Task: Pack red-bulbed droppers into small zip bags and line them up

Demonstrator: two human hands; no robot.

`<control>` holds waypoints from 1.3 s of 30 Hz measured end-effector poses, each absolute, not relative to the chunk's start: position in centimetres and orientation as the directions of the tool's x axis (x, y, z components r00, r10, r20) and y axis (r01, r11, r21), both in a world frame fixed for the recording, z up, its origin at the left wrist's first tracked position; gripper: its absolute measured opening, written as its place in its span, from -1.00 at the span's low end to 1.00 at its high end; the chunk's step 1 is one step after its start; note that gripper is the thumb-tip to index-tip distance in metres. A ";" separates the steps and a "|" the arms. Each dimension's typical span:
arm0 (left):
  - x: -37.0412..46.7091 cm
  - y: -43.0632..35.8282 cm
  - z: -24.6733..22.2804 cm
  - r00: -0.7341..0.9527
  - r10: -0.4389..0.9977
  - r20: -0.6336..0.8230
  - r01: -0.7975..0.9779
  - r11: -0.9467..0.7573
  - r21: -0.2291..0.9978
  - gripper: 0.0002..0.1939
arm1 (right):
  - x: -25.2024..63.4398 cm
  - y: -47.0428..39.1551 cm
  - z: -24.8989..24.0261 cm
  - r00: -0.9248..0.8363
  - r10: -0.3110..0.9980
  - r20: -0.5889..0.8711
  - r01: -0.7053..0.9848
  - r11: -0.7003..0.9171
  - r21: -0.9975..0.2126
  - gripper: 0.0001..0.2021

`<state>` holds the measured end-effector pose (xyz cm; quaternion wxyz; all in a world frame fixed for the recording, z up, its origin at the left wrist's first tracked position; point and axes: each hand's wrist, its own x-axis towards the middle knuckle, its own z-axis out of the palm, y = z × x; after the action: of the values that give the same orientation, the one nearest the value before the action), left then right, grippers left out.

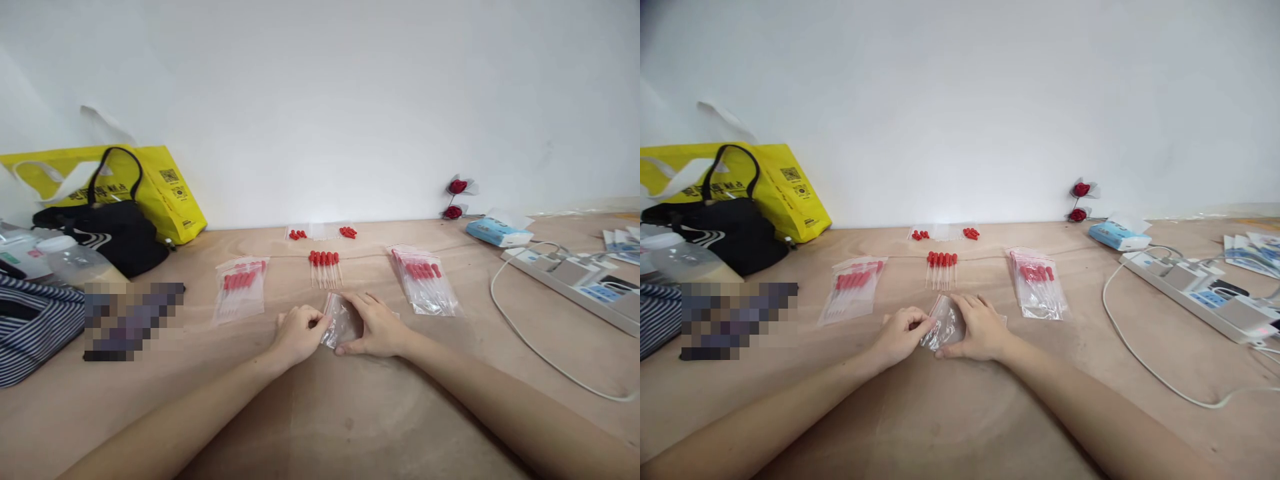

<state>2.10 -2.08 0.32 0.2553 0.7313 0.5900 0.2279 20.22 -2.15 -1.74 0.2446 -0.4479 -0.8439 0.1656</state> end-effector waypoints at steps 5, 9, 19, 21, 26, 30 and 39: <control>0.9 -0.3 -0.1 0.409 0.910 0.064 0.672 -0.348 0.654 -0.71 | 21.7 -0.4 -1.9 -0.602 0.757 0.253 0.586 0.635 -0.504 -0.12; 0.3 0.6 -0.4 0.494 0.859 0.133 0.689 -0.480 0.543 -0.81 | 22.6 0.6 -1.8 -0.686 0.687 0.239 0.506 0.686 -0.523 -0.17; 0.5 0.7 -1.6 0.753 0.551 0.360 0.374 -0.808 0.455 -0.77 | 22.8 0.1 -1.3 -0.708 0.677 0.200 0.523 0.693 -0.497 -0.09; 0.5 0.7 -1.7 0.803 0.466 0.372 0.288 -0.849 0.442 -0.74 | 22.5 -0.4 -1.3 -0.682 0.702 0.203 0.564 0.682 -0.466 -0.02; 0.5 0.6 -1.0 0.839 0.472 0.271 0.350 -0.849 0.396 -0.65 | 21.4 -1.3 -1.3 -0.585 0.786 0.202 0.620 0.593 -0.514 0.01; 0.4 0.2 -0.9 0.803 0.528 0.277 0.390 -0.816 0.426 -0.58 | 21.2 -1.2 -1.1 -0.511 0.833 0.211 0.635 0.531 -0.560 -0.06; 0.1 1.2 -0.3 0.510 0.748 0.425 0.467 -0.655 0.594 -0.85 | 22.0 -0.6 -1.7 -0.553 0.797 0.242 0.603 0.584 -0.543 -0.22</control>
<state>0.13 1.17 -0.33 0.2068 0.8438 0.3601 0.3399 22.01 -0.63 -1.73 0.2379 -0.4083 -0.8575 0.2036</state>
